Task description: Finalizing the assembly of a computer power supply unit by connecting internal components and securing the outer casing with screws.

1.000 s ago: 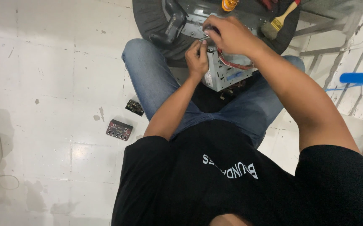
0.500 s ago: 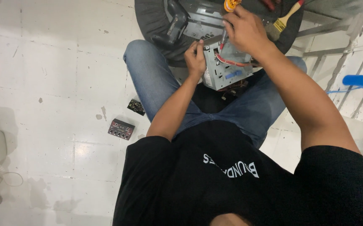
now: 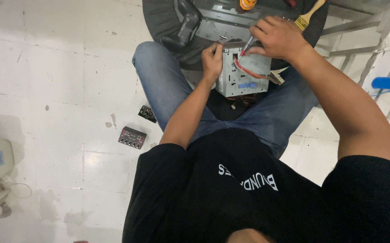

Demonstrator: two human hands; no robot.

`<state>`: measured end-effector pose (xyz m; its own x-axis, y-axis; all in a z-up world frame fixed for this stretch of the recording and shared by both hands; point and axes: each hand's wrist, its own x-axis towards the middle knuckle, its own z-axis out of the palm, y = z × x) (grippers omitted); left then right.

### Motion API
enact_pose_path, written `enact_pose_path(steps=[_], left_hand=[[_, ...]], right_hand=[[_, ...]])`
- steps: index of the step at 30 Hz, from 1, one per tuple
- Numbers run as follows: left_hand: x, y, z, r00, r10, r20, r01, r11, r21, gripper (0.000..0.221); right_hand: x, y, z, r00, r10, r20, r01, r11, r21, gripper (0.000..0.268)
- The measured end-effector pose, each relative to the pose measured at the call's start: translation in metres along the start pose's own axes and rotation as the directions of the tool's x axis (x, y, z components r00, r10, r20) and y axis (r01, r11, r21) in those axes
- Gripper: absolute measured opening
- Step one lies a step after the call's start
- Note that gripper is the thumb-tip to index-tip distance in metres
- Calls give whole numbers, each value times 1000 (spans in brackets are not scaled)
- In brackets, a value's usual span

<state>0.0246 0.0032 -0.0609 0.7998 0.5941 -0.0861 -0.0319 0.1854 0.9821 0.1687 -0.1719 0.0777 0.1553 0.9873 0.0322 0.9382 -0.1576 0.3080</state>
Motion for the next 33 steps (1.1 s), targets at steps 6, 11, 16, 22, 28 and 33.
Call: enact_pose_path(steps=[6,11,16,22,28,33], left_hand=[[10,-35,1,994,-105,-2,105,994,-22,27],[6,-6,0,989,-151,5,151,988,-17,35],[9,6,4,972,-232,-21,231,972,-46,37],[11,23,6,911,-410,-55,413,907,79,37],[16,33,7,900,-433,-49,435,898,60,33],[17,17,7,925,-376,-57,380,917,118,35]], right_hand=[[16,0,14,970,-12,242,-21,991,133,82],[34,8,22,972,-152,178,169,982,-84,74],[24,6,6,984,-177,5,168,925,-339,68],[4,-7,9,996,-62,-56,40,946,-321,65],[-9,-16,16,1000,19,1,-17,948,-317,58],[-24,-38,-11,996,93,-9,-91,944,-317,55]])
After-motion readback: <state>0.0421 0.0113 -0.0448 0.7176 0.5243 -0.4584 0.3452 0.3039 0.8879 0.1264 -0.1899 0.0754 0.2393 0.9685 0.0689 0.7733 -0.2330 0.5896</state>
